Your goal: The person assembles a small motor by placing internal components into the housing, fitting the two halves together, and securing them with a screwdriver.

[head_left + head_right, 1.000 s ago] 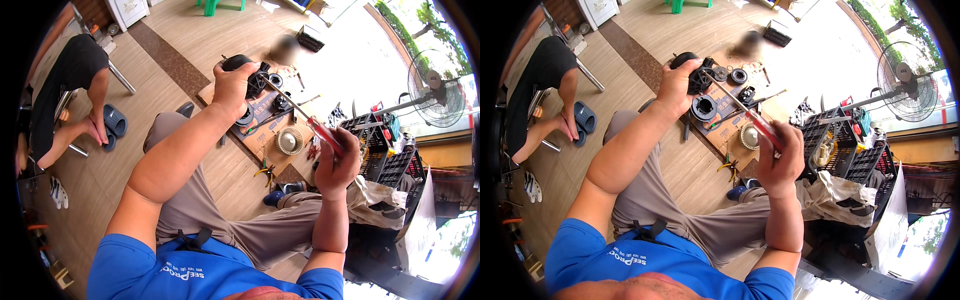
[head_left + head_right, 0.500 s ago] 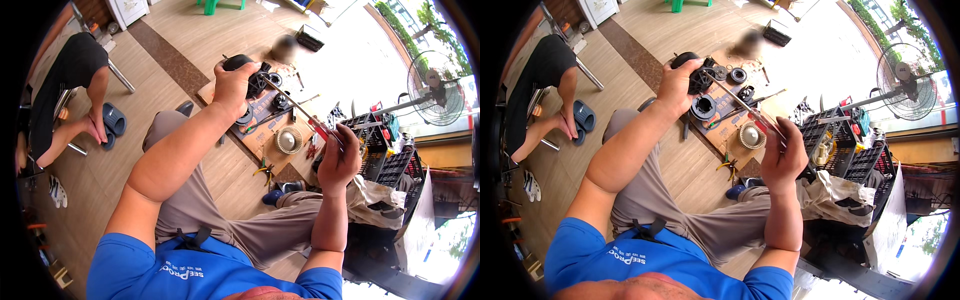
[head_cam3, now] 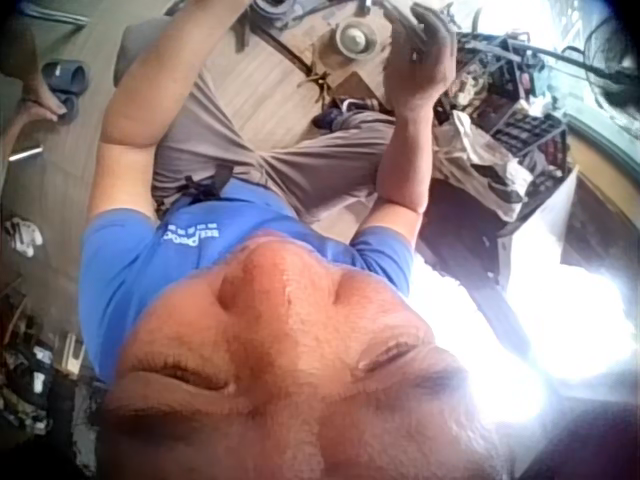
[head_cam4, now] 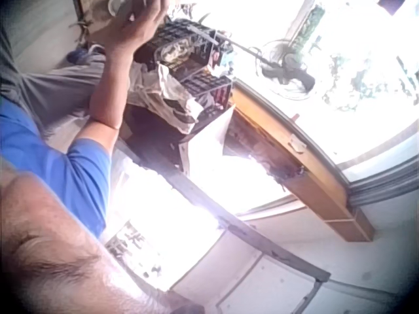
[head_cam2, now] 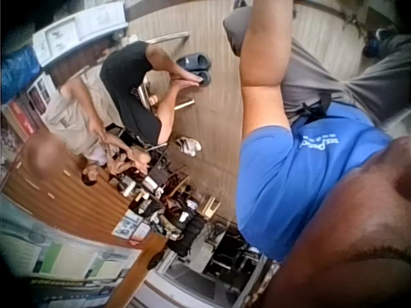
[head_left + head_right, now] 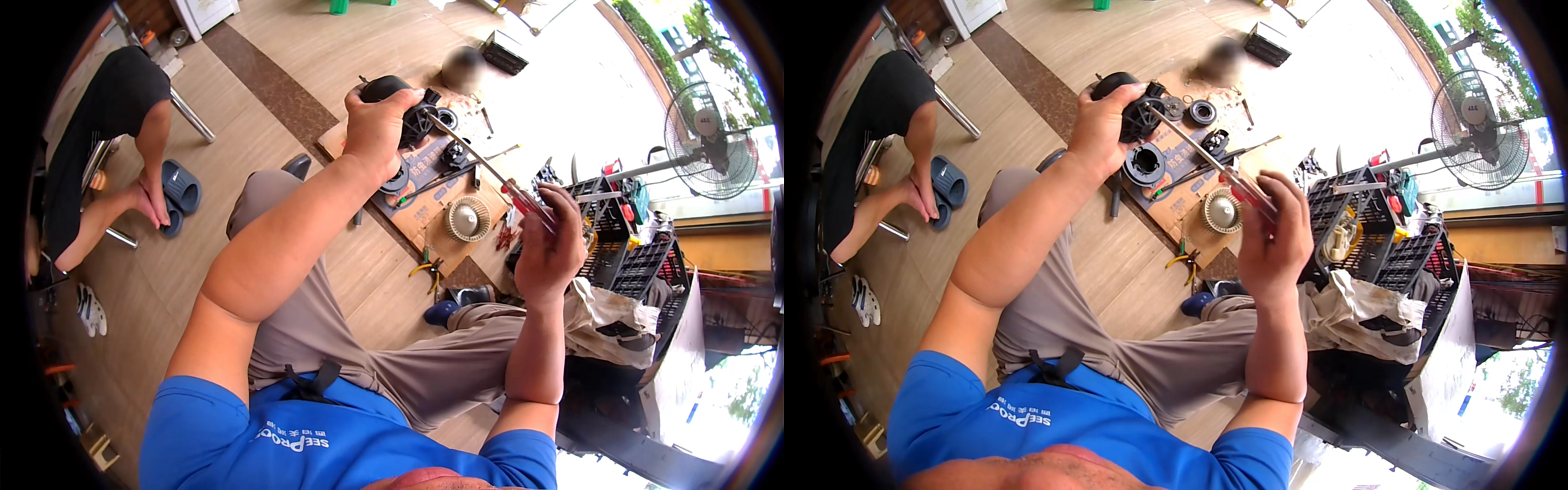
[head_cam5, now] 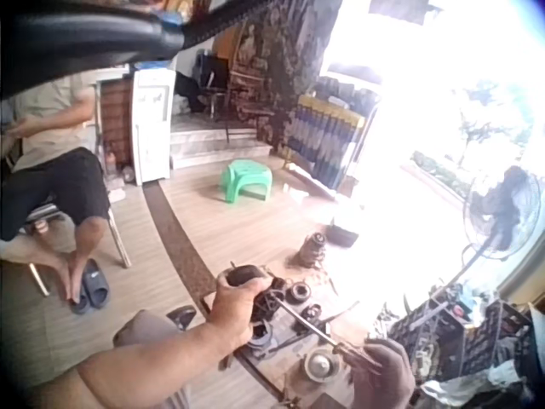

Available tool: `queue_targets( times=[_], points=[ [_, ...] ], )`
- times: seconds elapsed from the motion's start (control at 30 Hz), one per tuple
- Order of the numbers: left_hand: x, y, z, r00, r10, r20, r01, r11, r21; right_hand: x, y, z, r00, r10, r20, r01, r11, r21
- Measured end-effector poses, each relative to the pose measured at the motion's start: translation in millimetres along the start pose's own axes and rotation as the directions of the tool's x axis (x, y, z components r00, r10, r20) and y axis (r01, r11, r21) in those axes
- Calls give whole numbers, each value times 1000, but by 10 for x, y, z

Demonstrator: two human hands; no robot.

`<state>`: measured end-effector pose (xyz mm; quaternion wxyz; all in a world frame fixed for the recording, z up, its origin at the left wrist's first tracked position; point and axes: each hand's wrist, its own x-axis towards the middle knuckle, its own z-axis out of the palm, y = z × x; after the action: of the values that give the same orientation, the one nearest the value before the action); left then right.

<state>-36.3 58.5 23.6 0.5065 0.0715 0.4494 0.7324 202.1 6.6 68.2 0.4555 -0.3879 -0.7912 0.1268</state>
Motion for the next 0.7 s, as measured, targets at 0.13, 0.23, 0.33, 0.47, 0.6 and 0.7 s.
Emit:
queue_targets(
  times=[0.13, 0.23, 0.33, 0.47, 0.6, 0.7],
  points=[
    [104, -20, -72, 999, -14, 52, 15, 1000, -11, 36, -87, -11, 972, -229, 45, 232, 965, -120],
    [78, -19, -48, 999, -8, 40, 8, 1000, -7, -22, -62, -71, 987, -150, 54, 156, 979, -133],
    [30, -5, -9, 1000, 2, 19, -2, 1000, -12, -34, -8, -35, 999, -19, 47, 25, 990, -141],
    [102, 9, -69, 1000, -9, 8, 9, 1000, -6, 57, -61, 27, 953, -298, 57, 303, 933, -196],
    [53, 15, -42, 1000, 3, 10, -3, 1000, 1, -2, -74, 0, 963, -264, 54, 269, 956, -117],
    [55, 4, -47, 999, -7, 37, 7, 1000, 1, -40, -38, -19, 995, -98, 19, 100, 986, -134]
  ],
)
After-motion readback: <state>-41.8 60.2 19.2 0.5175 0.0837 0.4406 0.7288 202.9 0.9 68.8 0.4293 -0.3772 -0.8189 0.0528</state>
